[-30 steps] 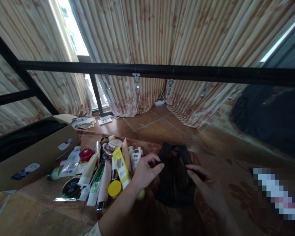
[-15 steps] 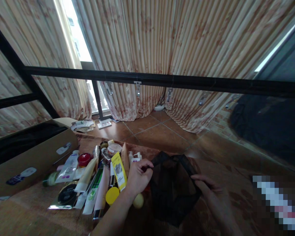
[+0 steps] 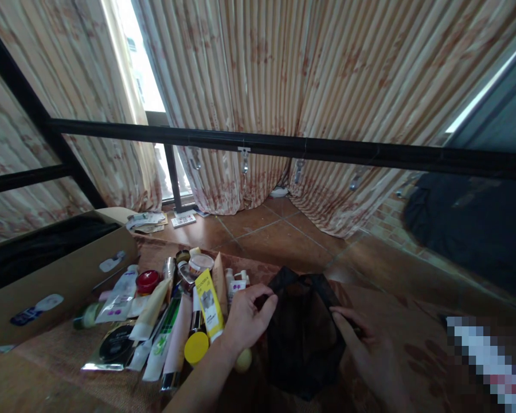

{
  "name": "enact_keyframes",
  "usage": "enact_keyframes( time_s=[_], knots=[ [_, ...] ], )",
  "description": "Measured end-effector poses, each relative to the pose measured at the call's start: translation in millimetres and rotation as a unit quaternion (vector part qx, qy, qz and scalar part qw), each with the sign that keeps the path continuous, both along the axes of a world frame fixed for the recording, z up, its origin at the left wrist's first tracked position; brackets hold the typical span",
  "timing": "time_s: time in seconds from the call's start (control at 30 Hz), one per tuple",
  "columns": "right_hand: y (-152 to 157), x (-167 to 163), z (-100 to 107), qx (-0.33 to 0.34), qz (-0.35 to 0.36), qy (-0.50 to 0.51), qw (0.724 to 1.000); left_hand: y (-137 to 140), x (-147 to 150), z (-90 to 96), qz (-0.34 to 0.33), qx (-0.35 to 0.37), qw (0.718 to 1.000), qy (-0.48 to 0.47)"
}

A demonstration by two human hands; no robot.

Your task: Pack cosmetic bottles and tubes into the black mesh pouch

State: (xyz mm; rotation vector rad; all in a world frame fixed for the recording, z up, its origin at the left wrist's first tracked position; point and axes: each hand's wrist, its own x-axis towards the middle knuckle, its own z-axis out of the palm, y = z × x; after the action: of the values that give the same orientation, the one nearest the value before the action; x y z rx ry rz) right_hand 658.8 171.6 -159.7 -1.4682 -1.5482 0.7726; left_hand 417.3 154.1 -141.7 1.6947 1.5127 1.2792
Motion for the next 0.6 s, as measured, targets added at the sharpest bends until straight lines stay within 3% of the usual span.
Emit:
enact_keyframes(
  time_s=[0.33,0.6],
  knots=[
    [2.1,-1.2,-6.1,0.033,-0.009,-0.015,0.999,0.8,-1.4,-4.4,0.010,-0.004,1.000,0.019],
    [0.3,-0.7,-9.9,0.013,-0.013,0.001,1.000,-2.1,1.3,-3.6,-0.003,-0.014,1.000,0.015]
  ],
)
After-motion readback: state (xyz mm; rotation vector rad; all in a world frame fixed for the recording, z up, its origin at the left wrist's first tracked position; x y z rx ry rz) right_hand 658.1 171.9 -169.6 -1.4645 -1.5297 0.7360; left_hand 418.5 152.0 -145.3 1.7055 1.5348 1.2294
